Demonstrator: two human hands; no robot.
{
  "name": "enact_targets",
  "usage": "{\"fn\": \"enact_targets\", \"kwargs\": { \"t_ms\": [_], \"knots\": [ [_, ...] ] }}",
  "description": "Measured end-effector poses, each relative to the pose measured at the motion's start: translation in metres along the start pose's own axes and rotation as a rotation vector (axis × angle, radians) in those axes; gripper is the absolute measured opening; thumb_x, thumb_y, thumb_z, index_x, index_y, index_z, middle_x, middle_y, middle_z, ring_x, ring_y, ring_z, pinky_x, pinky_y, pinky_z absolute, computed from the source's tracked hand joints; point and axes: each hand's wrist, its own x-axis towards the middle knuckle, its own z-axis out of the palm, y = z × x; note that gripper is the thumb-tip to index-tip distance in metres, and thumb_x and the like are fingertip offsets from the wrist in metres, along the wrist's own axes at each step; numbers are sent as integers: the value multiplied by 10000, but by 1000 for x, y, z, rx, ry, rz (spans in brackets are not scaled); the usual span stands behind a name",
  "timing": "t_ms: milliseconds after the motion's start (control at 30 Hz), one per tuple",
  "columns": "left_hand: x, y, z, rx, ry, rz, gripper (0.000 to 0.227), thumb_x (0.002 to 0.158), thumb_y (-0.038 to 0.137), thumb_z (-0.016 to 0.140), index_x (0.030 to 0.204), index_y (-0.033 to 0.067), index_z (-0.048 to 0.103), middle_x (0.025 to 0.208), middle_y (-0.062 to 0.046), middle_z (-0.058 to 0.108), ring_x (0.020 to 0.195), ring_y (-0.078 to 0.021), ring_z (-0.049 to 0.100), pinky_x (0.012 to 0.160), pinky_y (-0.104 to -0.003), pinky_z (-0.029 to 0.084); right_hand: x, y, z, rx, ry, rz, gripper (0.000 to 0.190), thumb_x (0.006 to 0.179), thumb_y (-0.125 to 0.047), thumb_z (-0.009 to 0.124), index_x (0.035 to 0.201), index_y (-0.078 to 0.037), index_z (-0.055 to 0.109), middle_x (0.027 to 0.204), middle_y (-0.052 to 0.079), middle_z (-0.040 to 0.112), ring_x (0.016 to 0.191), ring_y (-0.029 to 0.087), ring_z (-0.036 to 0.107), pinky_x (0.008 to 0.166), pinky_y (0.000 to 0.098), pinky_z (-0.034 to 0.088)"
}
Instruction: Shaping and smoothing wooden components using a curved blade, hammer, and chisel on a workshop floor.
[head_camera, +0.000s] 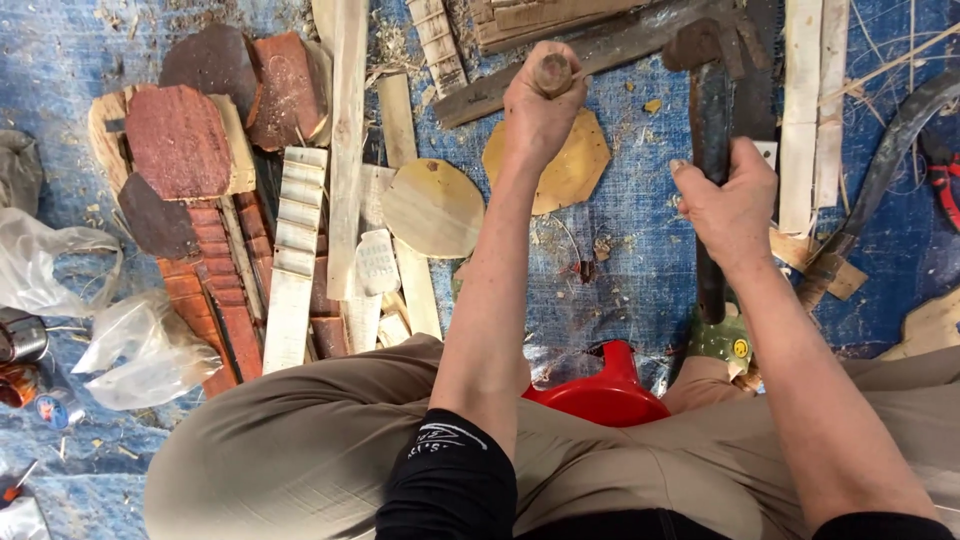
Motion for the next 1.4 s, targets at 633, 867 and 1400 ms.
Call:
{"fn": "enact_targets", "kwargs": {
  "t_ms": [633,867,1400],
  "knots": [
    [-8,-3,0,-9,26,-2,270,844,-20,738,879,219,617,847,138,622,749,-31,599,670,-252,561,1,12,8,-60,-33,-30,171,1005,-57,739,995,-27,571,735,28,583,545,102,541,496,245,432],
    [-18,-5,7,43,-4,52,285,845,5,738,917,240,593,891,150,627,813,-58,623,745,-289,554,0,10,6,-48,-32,-5,167,1008,-60,734,998,-31,570,750,30,583,553,103,560,492,246,447],
    [-27,0,15,130,25,52,296,838,21,744,931,268,609,903,137,673,814,-69,672,712,-264,576,-11,-4,-2,-37,-11,-36,138,1002,-45,712,1052,-6,589,785,43,600,564,108,537,516,248,444]
  ]
}}
